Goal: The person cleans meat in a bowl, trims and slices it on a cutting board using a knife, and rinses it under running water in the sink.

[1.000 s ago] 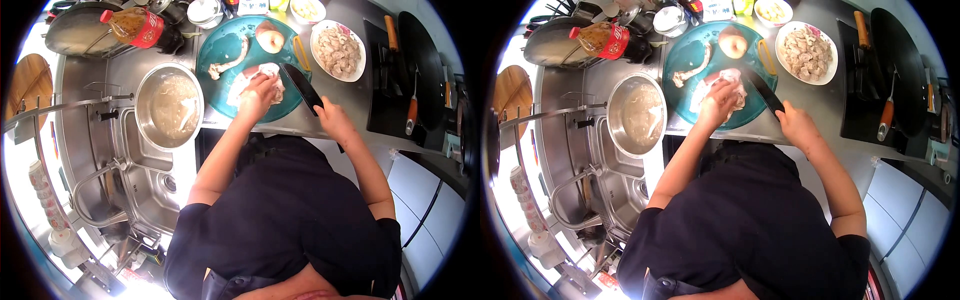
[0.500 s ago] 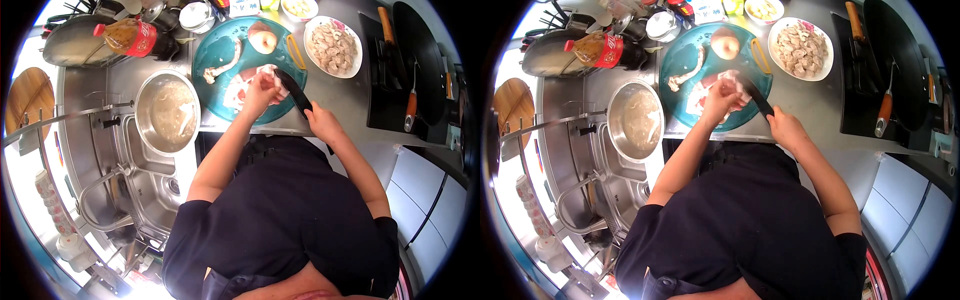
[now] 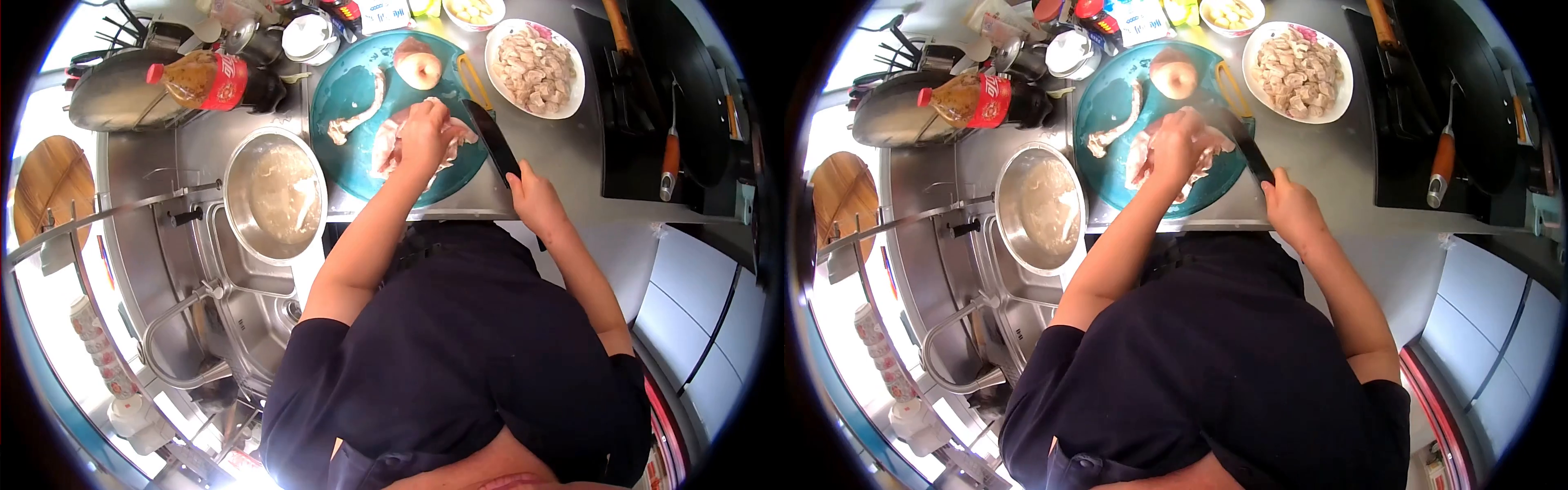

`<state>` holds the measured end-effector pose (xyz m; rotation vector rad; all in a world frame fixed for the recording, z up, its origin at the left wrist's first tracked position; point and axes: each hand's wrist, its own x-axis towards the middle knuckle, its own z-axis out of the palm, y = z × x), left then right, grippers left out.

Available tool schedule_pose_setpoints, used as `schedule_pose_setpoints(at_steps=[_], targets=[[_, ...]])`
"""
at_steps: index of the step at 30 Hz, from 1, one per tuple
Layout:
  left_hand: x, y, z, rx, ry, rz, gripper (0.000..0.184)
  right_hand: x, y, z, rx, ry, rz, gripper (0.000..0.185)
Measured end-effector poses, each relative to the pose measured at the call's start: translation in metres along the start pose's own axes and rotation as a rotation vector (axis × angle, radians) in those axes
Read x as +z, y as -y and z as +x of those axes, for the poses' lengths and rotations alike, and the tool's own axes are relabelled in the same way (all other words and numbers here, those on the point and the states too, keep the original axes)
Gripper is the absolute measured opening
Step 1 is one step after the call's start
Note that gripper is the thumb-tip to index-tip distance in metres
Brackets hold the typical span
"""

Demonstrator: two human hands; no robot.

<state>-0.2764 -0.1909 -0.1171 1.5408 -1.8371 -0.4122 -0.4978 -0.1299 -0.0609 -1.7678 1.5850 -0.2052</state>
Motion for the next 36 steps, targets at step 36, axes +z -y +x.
schedule_pose_setpoints(at_steps=[36], targets=[[-0.026, 0.003, -0.008, 0.118, 0.275, 0.291, 0.054, 0.019, 0.038, 0.036, -0.047, 0.079, -0.450, 0.019]])
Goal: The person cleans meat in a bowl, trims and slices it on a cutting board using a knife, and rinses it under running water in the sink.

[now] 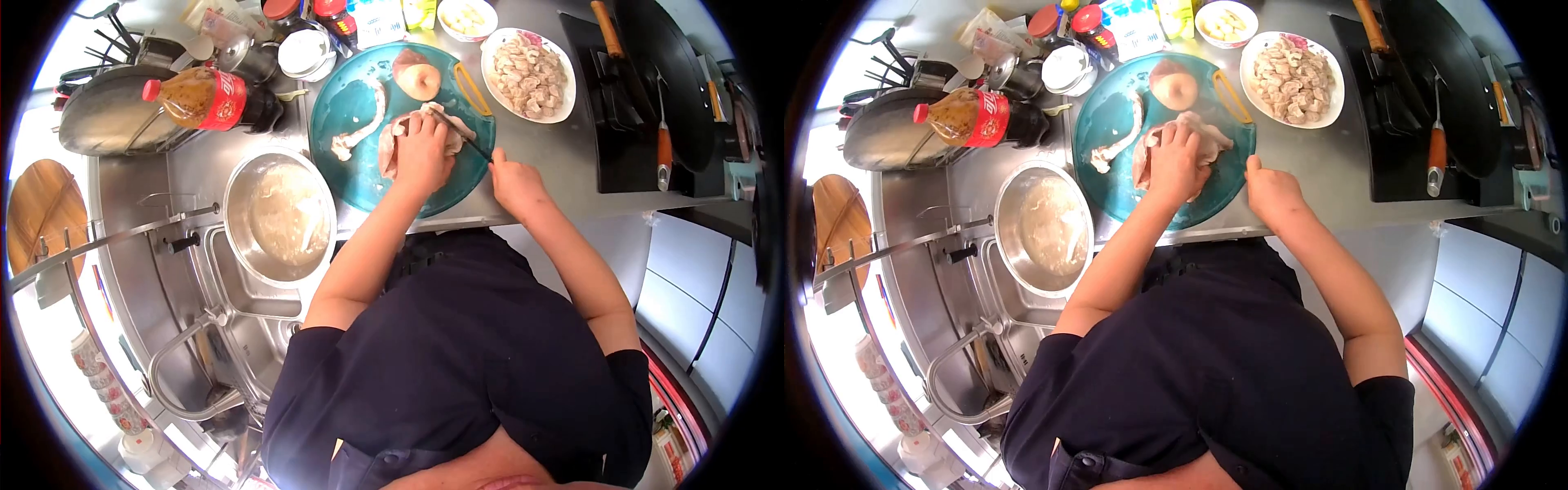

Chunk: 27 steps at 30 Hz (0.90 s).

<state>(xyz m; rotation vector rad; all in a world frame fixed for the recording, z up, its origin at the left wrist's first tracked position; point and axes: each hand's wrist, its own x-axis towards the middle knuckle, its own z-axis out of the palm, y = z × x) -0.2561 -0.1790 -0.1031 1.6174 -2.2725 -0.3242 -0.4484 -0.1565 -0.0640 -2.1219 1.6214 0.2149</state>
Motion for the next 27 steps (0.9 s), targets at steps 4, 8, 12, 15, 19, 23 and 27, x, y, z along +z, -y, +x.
schedule_pose_setpoints(at_steps=[4, 8, 12, 15, 19, 23, 27], targets=[[0.013, 0.007, 0.010, 0.008, -0.045, 0.086, 0.042, 0.002, -0.004, 0.004, -0.012, 0.036, -0.065, 0.018], [0.028, 0.016, 0.008, 0.050, -0.085, 0.033, 0.035, 0.000, -0.004, -0.001, -0.038, 0.027, -0.053, 0.022], [0.021, 0.008, -0.012, -0.006, -0.034, -0.003, 0.029, -0.005, 0.005, -0.003, -0.087, 0.056, -0.041, 0.019], [0.016, -0.003, -0.019, -0.030, 0.035, 0.010, 0.025, -0.003, 0.017, 0.008, -0.119, 0.055, 0.013, 0.019], [0.020, -0.002, -0.018, -0.036, 0.015, 0.010, 0.027, -0.009, 0.031, 0.048, -0.174, 0.012, 0.042, 0.024], [0.022, 0.003, -0.021, -0.037, -0.044, -0.057, 0.030, -0.010, 0.012, 0.027, -0.106, 0.104, 0.041, 0.023], [0.020, 0.001, -0.022, -0.049, -0.063, -0.120, 0.030, -0.006, 0.006, 0.021, -0.060, 0.148, 0.064, 0.027]])
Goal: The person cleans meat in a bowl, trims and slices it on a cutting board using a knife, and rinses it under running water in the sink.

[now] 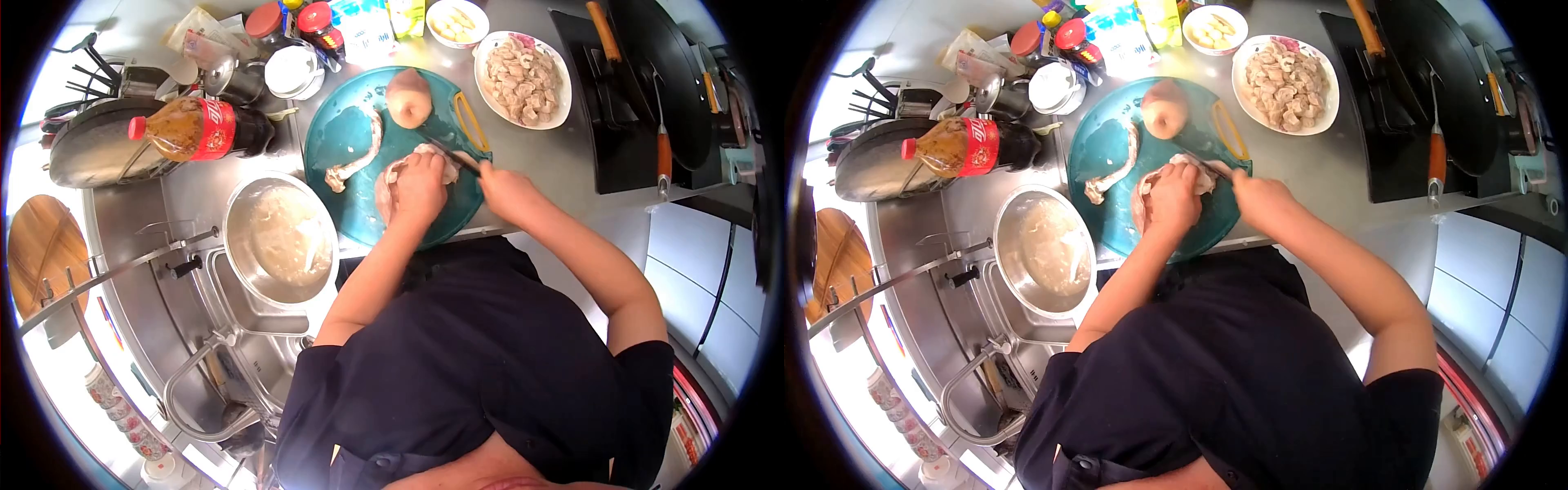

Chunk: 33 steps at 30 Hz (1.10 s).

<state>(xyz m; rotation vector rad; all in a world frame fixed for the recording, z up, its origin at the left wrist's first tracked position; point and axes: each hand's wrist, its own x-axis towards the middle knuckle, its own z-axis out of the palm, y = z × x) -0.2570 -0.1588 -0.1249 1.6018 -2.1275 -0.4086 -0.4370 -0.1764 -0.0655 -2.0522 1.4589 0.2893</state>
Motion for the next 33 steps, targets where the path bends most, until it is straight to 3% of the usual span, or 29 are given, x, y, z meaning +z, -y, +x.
schedule_pose_setpoints(at_steps=[2, 5, 7, 12, 13, 15, 18, 21, 23, 28, 31, 33], targets=[[-0.001, -0.001, -0.004, 0.031, -0.027, -0.047, 0.028, 0.005, 0.014, 0.023, -0.051, -0.126, 0.043, 0.039], [-0.002, 0.006, -0.003, 0.069, -0.099, -0.127, 0.024, 0.008, 0.018, 0.045, -0.116, -0.126, 0.024, 0.047], [-0.006, 0.010, -0.004, 0.061, -0.144, -0.199, 0.023, 0.010, 0.012, 0.040, -0.107, -0.125, 0.015, 0.038], [-0.020, 0.049, -0.013, -0.242, -0.200, -0.161, 0.022, 0.018, -0.015, -0.001, -0.096, -0.046, -0.071, 0.015], [-0.035, 0.045, -0.013, -0.137, -0.278, -0.224, 0.024, 0.018, -0.020, -0.007, -0.113, -0.063, -0.062, 0.014], [-0.045, 0.055, -0.023, -0.145, -0.232, -0.167, 0.026, 0.019, -0.024, -0.014, -0.144, -0.105, -0.035, 0.015], [-0.051, 0.050, -0.024, -0.052, -0.331, -0.071, 0.029, 0.019, -0.021, -0.023, -0.187, -0.178, 0.036, 0.020], [-0.035, 0.054, -0.021, -0.106, -0.278, 0.089, 0.038, 0.012, -0.017, -0.042, -0.127, -0.284, 0.122, 0.020], [-0.018, 0.053, -0.019, -0.184, -0.133, 0.307, 0.054, 0.003, -0.023, -0.051, -0.036, -0.380, 0.227, 0.020], [-0.053, -0.003, -0.005, -0.223, -0.063, 0.466, 0.047, -0.006, -0.053, -0.065, 0.112, -0.484, 0.351, 0.023], [-0.052, -0.027, 0.020, -0.100, -0.084, -0.002, 0.035, 0.000, -0.059, -0.072, 0.132, -0.460, 0.382, 0.023], [-0.019, -0.040, 0.038, 0.001, -0.179, -0.096, 0.025, 0.006, -0.061, -0.072, 0.113, -0.450, 0.372, 0.023]])
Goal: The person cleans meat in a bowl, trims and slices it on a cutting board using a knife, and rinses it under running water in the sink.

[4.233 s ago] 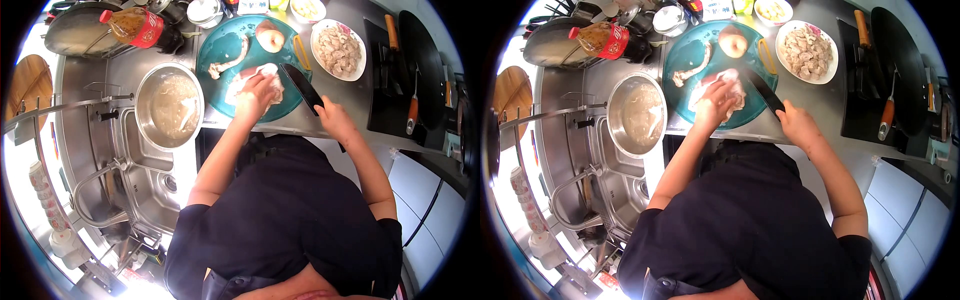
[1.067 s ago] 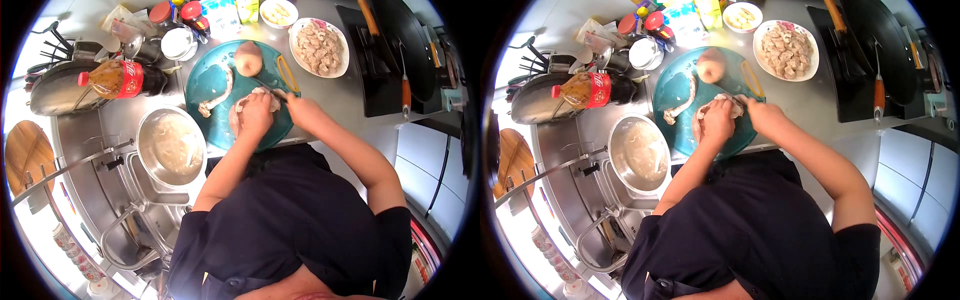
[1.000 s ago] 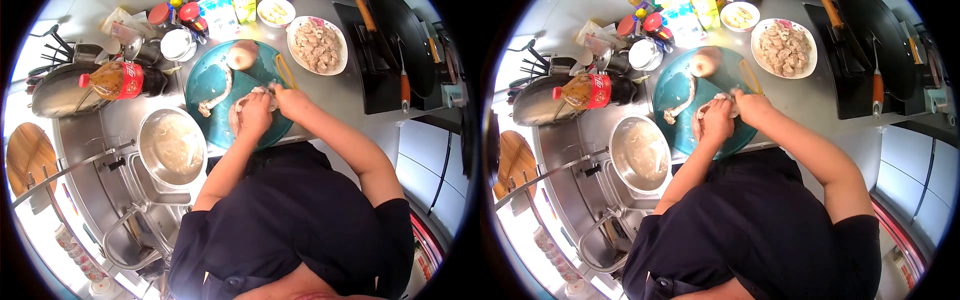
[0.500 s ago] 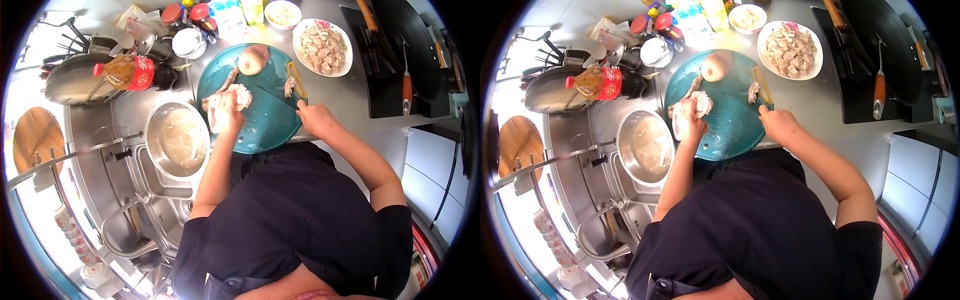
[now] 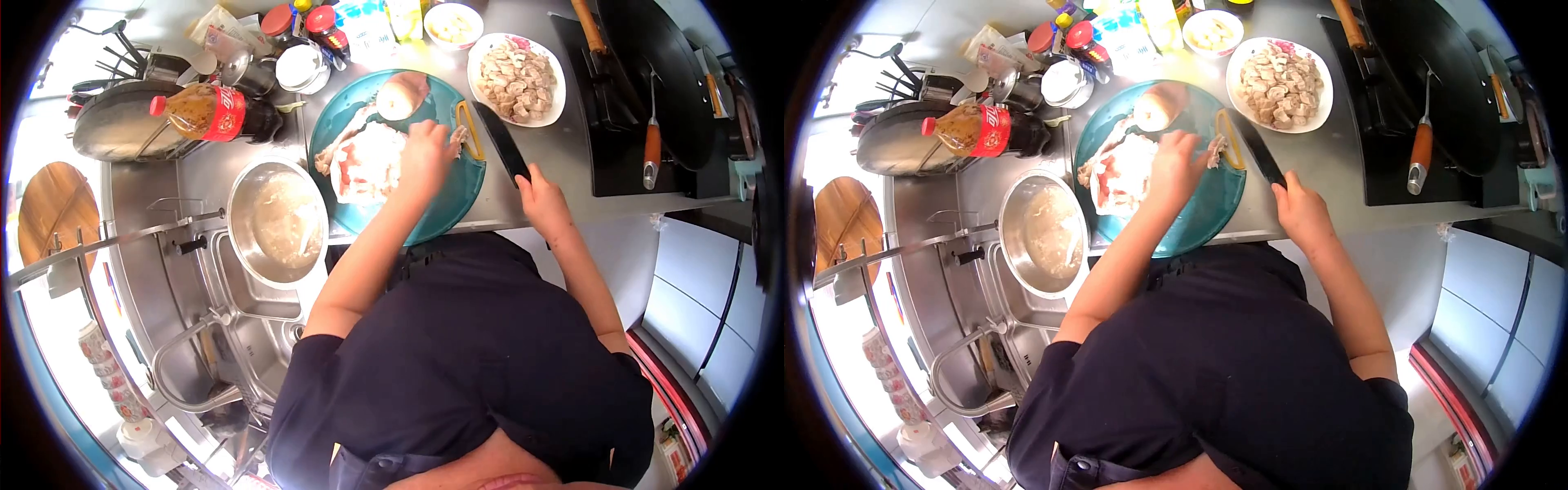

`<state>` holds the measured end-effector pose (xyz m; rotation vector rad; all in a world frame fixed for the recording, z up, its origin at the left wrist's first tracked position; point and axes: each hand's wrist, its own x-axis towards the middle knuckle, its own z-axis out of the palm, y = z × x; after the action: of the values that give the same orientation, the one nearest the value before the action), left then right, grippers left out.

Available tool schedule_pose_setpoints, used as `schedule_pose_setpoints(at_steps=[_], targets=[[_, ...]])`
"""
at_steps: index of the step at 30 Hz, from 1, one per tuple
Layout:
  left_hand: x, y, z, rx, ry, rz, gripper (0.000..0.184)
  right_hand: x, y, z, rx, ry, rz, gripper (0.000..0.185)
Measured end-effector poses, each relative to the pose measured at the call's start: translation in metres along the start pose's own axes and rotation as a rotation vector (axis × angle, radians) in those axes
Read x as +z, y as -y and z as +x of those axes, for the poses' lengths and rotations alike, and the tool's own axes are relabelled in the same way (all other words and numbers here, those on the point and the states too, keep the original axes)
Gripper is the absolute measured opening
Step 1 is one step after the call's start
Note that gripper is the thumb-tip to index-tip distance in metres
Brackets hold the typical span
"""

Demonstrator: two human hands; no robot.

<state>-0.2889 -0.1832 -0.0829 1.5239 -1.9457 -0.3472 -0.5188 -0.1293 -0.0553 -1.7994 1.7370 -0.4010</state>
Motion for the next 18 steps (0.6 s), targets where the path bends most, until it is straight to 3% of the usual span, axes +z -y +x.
schedule_pose_setpoints(at_steps=[2, 5, 8, 11, 14, 17, 18], targets=[[0.033, -0.002, 0.011, -0.147, 0.176, 0.117, 0.020, 0.003, -0.002, -0.002, -0.022, 0.003, 0.005, 0.022], [0.056, 0.005, 0.014, -0.258, 0.233, 0.049, 0.019, 0.000, -0.002, 0.000, -0.029, 0.020, 0.014, 0.022], [0.038, 0.014, -0.006, -0.351, 0.206, -0.153, 0.019, -0.002, -0.008, 0.002, -0.044, 0.057, -0.034, 0.021], [0.001, 0.001, -0.031, -0.777, 0.187, -0.517, 0.013, -0.002, -0.008, 0.004, -0.102, 0.192, -0.069, 0.020], [0.006, 0.016, -0.072, -0.405, -0.062, -0.341, 0.009, 0.004, 0.002, 0.011, -0.182, 0.352, -0.127, 0.020], [0.008, 0.018, -0.097, -0.512, -0.132, -0.532, 0.016, 0.002, 0.018, 0.019, -0.253, 0.483, -0.176, 0.021], [0.005, 0.018, -0.102, -0.534, -0.103, -0.450, 0.017, 0.003, 0.019, 0.021, -0.290, 0.510, -0.188, 0.021]])
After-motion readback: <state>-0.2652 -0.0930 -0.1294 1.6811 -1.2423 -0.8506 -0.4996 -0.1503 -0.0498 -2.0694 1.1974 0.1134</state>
